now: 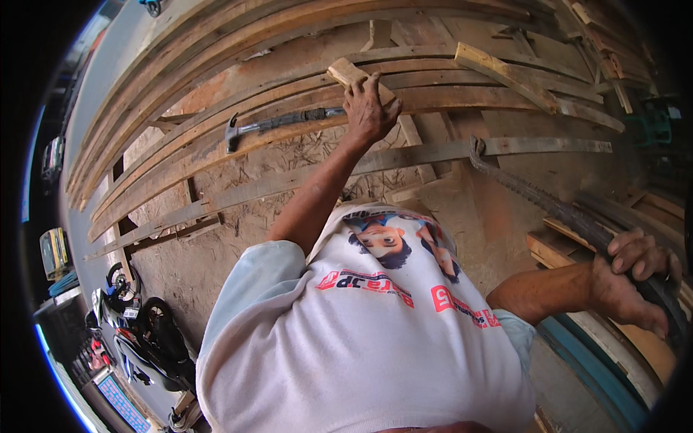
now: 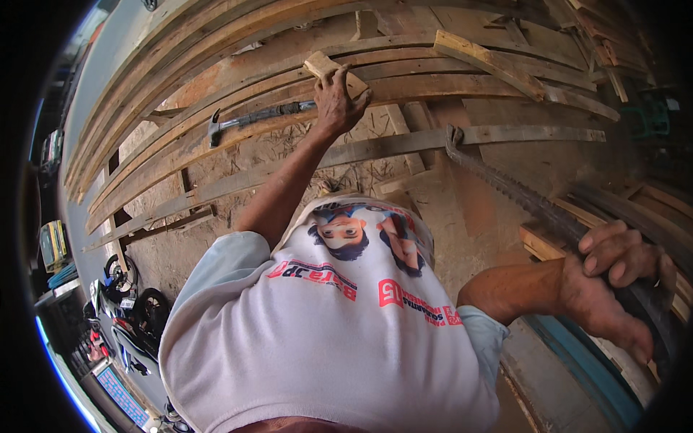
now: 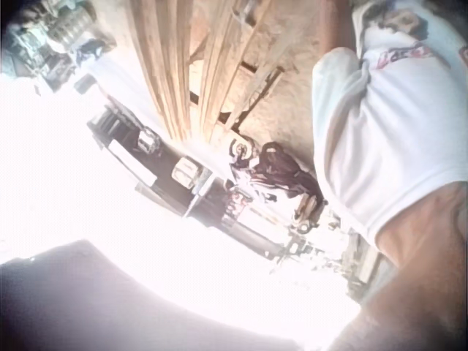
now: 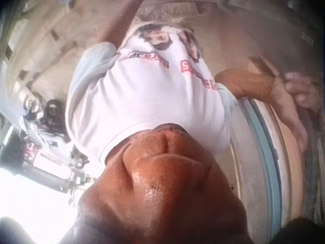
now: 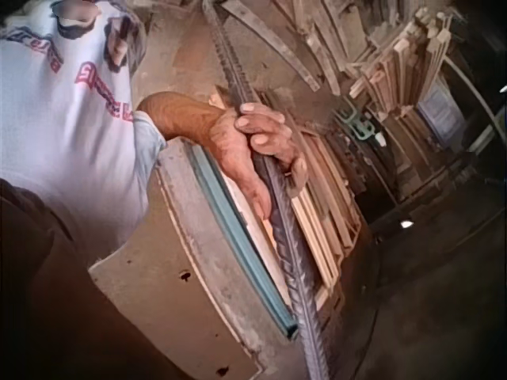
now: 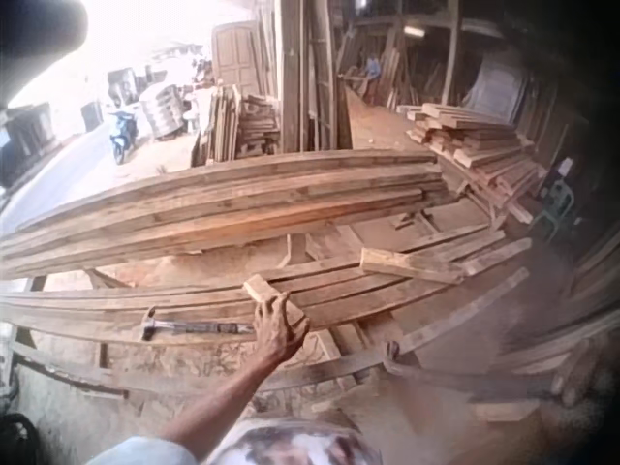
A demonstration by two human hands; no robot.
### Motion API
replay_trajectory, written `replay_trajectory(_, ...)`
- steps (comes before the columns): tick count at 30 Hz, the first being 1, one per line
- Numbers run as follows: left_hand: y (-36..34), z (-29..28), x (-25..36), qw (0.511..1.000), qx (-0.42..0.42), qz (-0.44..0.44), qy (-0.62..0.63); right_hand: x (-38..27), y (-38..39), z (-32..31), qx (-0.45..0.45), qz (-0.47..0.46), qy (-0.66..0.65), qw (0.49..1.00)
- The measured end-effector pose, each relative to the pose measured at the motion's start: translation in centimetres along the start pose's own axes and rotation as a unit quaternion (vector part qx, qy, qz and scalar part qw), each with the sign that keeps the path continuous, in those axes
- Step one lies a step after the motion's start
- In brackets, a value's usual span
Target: The person uses a long metal rebar as a lever to bend and shape small pieces of wood. They repeatedly position the wood on a wooden workbench and apply force with the rebar to curve the material.
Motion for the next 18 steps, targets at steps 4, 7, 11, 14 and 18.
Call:
replay_trajectory(4, -1.7, 4.6, -1.4, 0.993, -0.016, -0.087, -0.08, -0.8, -0.2, -2.7, -0.019, 0.026, -0.095, 0.995)
replay_trajectory(7, -2.8, 8.0, 0.0, 0.994, 0.052, -0.033, -0.087, 0.2, -0.3, -6.2, 0.043, 0.053, -0.037, 0.997)
replay_trajectory(11, -1.9, 5.6, -1.1, 0.997, 0.059, -0.032, -0.028, 1.1, -2.0, -5.8, 0.01, 0.091, -0.064, 0.994)
replay_trajectory(14, 0.5, 4.8, -2.2, 0.998, 0.004, -0.013, -0.065, 2.1, -2.6, -6.3, -0.01, 0.113, -0.098, 0.989)
replay_trajectory(18, 1.5, 3.1, -0.2, 0.994, 0.068, 0.023, -0.08, 2.1, -3.2, -5.9, -0.009, 0.11, -0.059, 0.992)
Point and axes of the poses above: each hand's wrist, its own y-axis away from the middle knuckle, its own z-axis out of the palm, x = y × z, the point moved 4 cm from there along -y, towards the middle knuckle, and after that the axes turned 7 degrees about x, right-handed, at the moved point
